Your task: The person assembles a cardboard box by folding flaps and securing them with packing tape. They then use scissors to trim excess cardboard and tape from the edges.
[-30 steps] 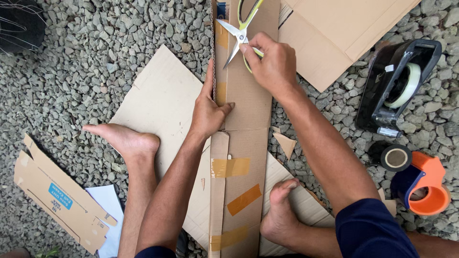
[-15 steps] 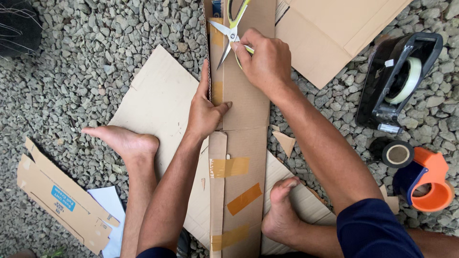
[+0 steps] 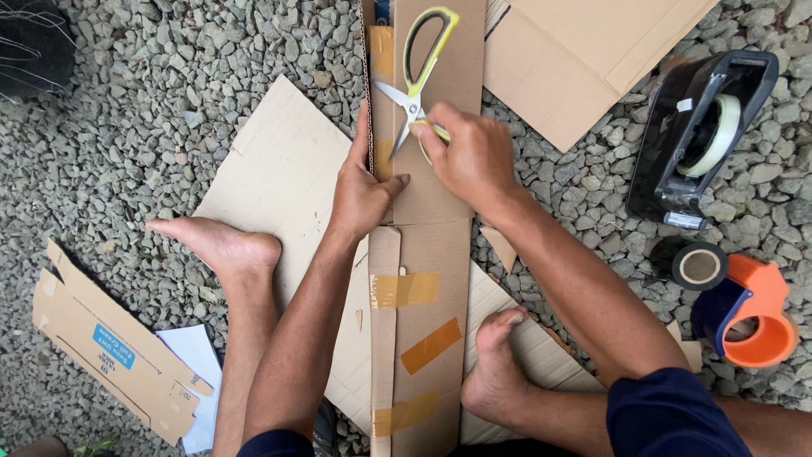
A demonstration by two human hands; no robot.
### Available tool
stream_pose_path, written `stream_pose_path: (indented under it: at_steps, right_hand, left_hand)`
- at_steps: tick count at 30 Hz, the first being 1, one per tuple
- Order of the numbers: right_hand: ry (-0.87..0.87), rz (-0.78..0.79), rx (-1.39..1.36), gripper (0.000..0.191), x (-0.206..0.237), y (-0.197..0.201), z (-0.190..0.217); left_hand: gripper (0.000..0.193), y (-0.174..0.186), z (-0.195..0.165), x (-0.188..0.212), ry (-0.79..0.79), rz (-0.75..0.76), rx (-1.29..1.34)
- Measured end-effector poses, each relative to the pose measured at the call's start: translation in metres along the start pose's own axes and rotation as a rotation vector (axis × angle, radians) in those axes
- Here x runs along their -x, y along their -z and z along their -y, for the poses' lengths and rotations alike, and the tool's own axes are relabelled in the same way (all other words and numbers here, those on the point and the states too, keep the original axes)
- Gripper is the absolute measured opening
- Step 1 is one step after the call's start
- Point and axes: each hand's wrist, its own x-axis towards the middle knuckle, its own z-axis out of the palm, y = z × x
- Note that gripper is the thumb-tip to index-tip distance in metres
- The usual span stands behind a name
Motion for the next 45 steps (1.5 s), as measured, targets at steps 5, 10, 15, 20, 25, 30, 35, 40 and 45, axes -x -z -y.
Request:
stream_pose_path:
  at_steps: [5, 10, 15, 20, 25, 30, 35, 40, 45]
  right_hand:
    - [0.124, -0.144, -0.028, 0.024, 0.014, -0.002, -0.002]
    - [0.088, -0.16, -0.084, 0.023, 0.019, -0.007, -0.004]
    - [0.066, -0.116, -0.092, 0.024, 0.02, 0.003, -0.001]
    - [0.039, -0.047, -0.018, 0.025, 0.028, 0.016, 0.012]
    - [0.078, -0.079, -0.003, 0.025, 0.04, 0.025, 0.02]
    - [-0.044, 0.039, -0.011, 0.027, 0.038, 0.032, 0.016]
    - [0.063, -0.066, 0.002, 0.025, 0.04, 0.028, 0.013]
    - [0.032, -0.083, -0.074, 0.026, 0.043, 0.015, 0.01]
    - [0.016, -0.118, -0.12, 0.025, 0.043, 0.006, 0.007]
  left_hand:
    - [0.113, -0.002, 0.001, 0.006, -0.042, -0.003, 0.031]
    - [0.114, -0.003, -0.001, 0.009, -0.03, -0.016, -0.017]
    - [0.111, -0.004, -0.006, 0.012, -0.031, -0.022, -0.051]
    - [0.112, -0.001, -0.011, 0.019, -0.027, -0.018, -0.111]
    - [0.114, -0.001, -0.013, 0.023, -0.099, -0.01, -0.141]
    - [0.122, -0.002, -0.028, 0.028, -0.096, -0.004, -0.302]
    - [0.147, 0.007, -0.055, 0.012, -0.052, 0.057, -0.564]
    - [0.133, 0.036, -0.062, -0.016, -0.009, 0.31, -0.805]
    - [0.097, 0.05, -0.048, -0.043, -0.2, 0.22, -0.744]
